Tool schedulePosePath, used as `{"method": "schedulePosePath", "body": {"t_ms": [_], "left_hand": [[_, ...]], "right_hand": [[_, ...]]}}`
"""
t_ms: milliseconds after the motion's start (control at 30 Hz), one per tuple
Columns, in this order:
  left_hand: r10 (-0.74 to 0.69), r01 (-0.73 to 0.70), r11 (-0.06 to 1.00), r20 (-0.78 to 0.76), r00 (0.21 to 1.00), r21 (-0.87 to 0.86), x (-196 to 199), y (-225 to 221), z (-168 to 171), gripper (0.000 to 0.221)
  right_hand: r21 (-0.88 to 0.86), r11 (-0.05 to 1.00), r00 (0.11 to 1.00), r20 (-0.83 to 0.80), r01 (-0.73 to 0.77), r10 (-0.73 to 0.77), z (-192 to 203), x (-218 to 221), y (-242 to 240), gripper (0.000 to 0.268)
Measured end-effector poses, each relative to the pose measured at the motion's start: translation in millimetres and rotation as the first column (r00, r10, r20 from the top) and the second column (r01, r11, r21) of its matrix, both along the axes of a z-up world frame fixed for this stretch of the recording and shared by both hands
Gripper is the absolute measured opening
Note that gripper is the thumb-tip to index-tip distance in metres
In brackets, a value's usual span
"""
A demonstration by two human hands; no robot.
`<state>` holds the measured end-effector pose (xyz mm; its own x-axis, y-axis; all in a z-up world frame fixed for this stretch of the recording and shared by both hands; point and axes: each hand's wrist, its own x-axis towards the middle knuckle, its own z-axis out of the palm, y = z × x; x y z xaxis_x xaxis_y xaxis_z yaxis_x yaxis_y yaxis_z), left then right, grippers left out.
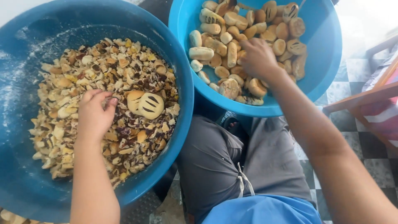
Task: The person breaks small baked biscuits by hand into smaller pieces and places them into a large blue bowl. They repeatedly pick up biscuits from a second blue bowl and a metal tray, break them, and add the pieces to the accumulating pile in the first bowl.
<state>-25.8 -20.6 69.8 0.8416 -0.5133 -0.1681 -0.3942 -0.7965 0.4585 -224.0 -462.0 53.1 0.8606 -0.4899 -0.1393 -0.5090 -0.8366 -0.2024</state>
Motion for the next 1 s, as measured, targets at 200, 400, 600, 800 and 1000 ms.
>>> {"method": "schedulePosePath", "body": {"t_ms": [200,400,600,800,1000], "left_hand": [[-0.004,0.004,0.999,-0.008,1.000,0.034,2,5,-5,0.044],[-0.027,0.043,0.997,0.207,0.978,-0.070,34,43,-82,0.035],[0.067,-0.065,0.995,-0.032,0.997,0.071,0,5,-3,0.042],[0.103,-0.102,0.994,-0.007,0.995,0.048,7,7,-6,0.040],[0.083,-0.082,0.994,-0.008,0.996,0.078,9,8,-13,0.037]], "right_hand": [[0.185,0.965,0.957,-0.255,0.187,-0.137,-7,-57,-30,0.077],[0.198,0.945,0.966,-0.043,0.260,-0.256,-45,-67,-58,0.087],[0.178,0.894,0.911,-0.029,0.411,-0.412,-54,-53,-80,0.059],[0.747,0.488,0.678,0.070,0.450,-0.732,-29,-23,-63,0.064],[-0.057,0.997,0.987,-0.149,0.053,-0.061,-14,42,-13,0.055]]}}
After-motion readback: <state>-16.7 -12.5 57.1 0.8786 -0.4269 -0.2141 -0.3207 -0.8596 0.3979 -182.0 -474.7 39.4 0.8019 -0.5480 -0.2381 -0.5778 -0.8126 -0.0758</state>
